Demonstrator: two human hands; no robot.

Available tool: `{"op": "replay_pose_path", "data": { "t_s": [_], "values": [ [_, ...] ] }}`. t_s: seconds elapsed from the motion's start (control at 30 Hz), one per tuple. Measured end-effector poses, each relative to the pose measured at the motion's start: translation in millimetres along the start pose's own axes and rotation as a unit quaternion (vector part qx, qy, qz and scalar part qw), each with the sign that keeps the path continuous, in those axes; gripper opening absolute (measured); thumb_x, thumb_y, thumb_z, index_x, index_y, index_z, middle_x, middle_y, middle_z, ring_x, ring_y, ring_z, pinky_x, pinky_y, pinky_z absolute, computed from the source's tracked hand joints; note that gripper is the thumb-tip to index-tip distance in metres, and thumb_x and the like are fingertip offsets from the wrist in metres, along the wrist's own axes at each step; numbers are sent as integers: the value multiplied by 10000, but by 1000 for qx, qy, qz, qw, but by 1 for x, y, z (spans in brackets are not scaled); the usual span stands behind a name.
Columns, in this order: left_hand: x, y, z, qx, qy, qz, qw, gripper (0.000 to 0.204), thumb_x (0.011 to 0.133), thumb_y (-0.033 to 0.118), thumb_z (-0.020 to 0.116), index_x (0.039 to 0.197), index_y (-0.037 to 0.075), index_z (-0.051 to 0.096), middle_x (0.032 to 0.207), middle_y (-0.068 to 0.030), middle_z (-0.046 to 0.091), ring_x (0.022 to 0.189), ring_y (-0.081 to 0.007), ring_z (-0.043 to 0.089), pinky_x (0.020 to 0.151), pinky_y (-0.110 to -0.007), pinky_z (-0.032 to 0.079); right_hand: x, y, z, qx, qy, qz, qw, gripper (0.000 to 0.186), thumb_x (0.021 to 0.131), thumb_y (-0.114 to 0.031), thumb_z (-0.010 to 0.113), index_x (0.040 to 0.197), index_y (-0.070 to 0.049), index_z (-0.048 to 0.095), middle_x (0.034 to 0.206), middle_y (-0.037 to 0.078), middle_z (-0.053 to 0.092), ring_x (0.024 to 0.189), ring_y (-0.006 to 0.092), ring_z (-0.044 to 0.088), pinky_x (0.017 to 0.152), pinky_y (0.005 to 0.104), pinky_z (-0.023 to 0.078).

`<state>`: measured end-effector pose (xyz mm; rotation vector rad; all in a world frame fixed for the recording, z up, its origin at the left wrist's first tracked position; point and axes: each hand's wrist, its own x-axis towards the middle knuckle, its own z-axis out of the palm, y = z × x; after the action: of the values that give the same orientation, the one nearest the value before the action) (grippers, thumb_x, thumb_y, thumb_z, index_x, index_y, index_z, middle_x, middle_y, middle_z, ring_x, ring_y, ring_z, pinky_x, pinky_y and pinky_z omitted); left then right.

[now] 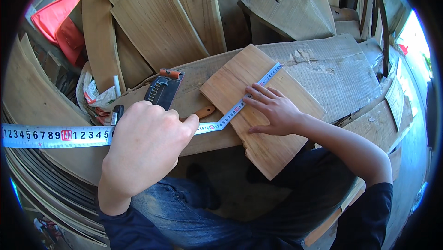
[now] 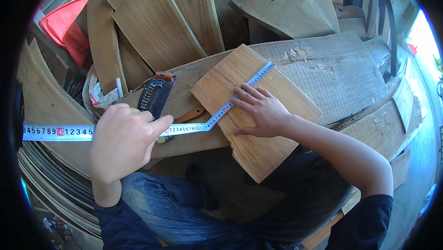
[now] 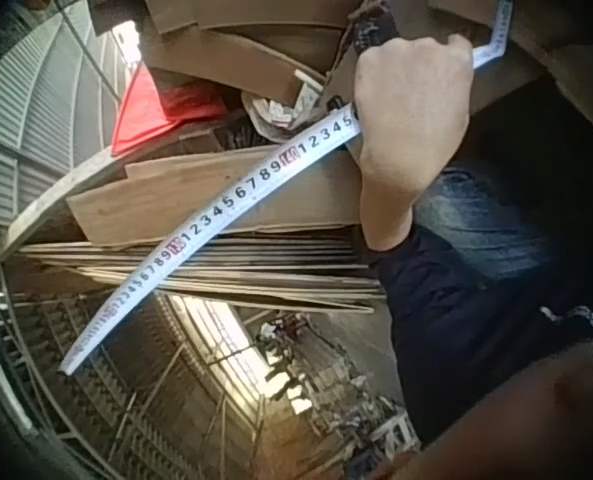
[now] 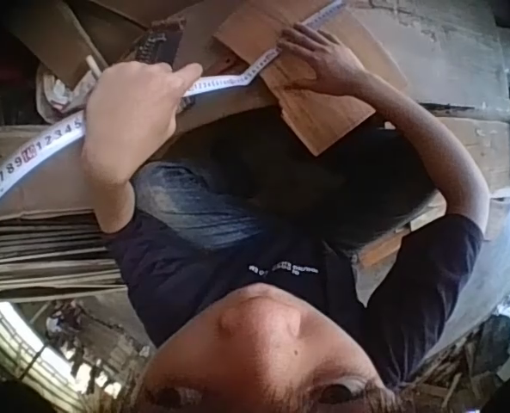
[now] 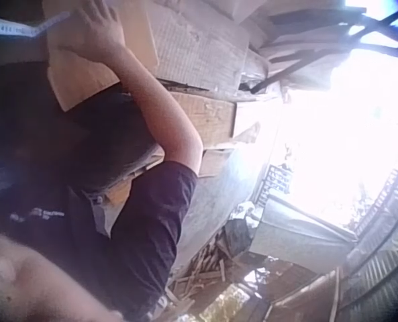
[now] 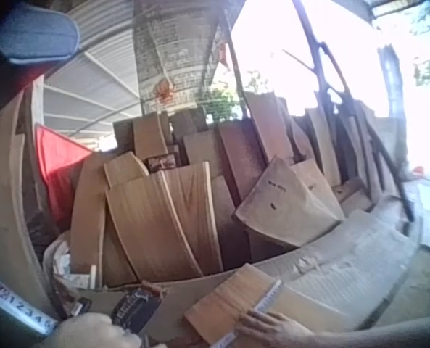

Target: Sanding a wood plank with a block and measuring it with a tape measure in a workshop.

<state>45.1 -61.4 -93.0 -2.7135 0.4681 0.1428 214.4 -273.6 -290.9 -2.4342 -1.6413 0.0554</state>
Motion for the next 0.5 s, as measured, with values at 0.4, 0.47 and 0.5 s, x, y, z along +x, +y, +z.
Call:
{"op": "replay_pose_path", "data": {
  "t_s": [0.4, 0.47, 0.5],
  "values": [
    [-3, -4, -8, -15, 46, 7, 999, 282, 699, 1, 634, 972, 55, 681, 653, -101, 638, 623, -252, 663, 590, -354, 496, 0, 9, -5, 21, 34, 1, 999, 706, 834, -550, 629, 1339, -82, 471, 1481, 137, 368, 1416, 312, 261, 1134, 462, 266],
    [-5, -6, -9, -29, 71, 9, 997, 225, 727, 26, 624, 945, 61, 670, 656, -86, 610, 627, -246, 646, 584, -352, 486, 3, 11, -13, 3, 30, 11, 999, 636, 810, -422, 694, 1304, -78, 489, 1414, 134, 445, 1361, 304, 354, 1110, 458, 306],
    [-5, -6, -10, -28, 70, 7, 997, 225, 727, 26, 624, 945, 61, 670, 656, -86, 610, 627, -246, 646, 584, -352, 486, 4, 13, -20, 4, 30, 8, 1000, 636, 810, -422, 694, 1304, -78, 489, 1414, 134, 445, 1361, 304, 354, 1110, 458, 306]
  ]
}}
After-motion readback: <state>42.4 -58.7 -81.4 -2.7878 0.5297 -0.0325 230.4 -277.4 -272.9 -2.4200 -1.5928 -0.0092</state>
